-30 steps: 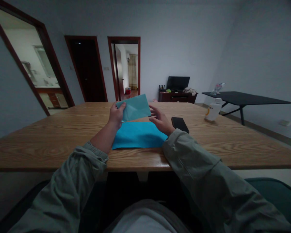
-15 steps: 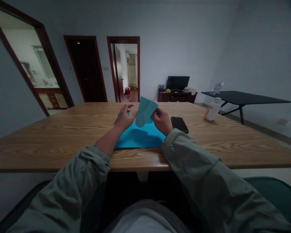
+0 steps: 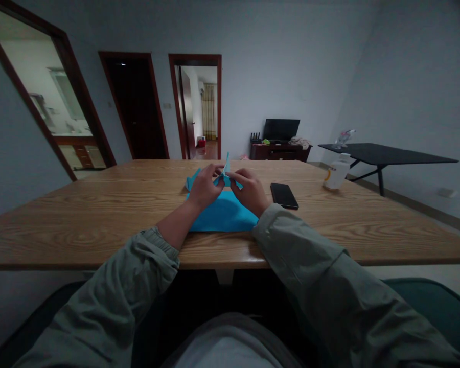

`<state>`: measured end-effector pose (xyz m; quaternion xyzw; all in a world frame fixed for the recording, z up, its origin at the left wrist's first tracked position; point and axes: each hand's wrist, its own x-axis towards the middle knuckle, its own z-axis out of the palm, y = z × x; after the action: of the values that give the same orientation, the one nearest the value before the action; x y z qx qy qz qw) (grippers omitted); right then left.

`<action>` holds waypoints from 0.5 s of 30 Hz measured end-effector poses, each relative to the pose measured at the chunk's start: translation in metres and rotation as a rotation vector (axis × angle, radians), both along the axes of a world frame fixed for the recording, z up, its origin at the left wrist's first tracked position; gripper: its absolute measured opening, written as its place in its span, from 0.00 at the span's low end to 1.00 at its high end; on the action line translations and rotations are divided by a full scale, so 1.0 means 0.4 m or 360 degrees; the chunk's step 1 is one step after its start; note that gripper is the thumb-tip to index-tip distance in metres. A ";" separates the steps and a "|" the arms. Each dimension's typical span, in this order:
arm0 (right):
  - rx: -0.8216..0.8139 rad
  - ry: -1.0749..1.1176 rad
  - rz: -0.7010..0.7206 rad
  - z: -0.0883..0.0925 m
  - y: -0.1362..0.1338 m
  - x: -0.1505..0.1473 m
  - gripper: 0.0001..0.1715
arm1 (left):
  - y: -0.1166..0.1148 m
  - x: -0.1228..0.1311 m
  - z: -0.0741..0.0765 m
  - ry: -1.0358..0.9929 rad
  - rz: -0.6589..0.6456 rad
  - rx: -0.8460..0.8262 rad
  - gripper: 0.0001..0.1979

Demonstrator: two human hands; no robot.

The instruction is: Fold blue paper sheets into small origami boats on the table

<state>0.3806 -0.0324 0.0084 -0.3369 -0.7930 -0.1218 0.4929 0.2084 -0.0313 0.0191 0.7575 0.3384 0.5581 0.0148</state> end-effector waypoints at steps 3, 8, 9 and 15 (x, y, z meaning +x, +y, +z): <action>0.0035 -0.0045 -0.0055 0.001 -0.001 0.000 0.16 | 0.005 -0.010 0.003 0.0131 0.0138 0.0105 0.11; 0.0084 -0.0058 -0.0162 0.009 -0.010 0.005 0.13 | 0.007 -0.019 0.009 0.0198 0.0216 0.0099 0.05; 0.0083 -0.0058 -0.0177 0.010 -0.011 0.005 0.12 | 0.007 -0.019 0.010 0.0203 0.0224 0.0094 0.05; 0.0058 -0.0031 -0.0198 0.012 -0.011 0.006 0.08 | -0.002 -0.018 0.015 0.0175 0.0246 0.0108 0.05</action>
<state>0.3831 -0.0368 0.0131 -0.3752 -0.7728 -0.1700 0.4827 0.2013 -0.0323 0.0253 0.7587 0.3771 0.5262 -0.0727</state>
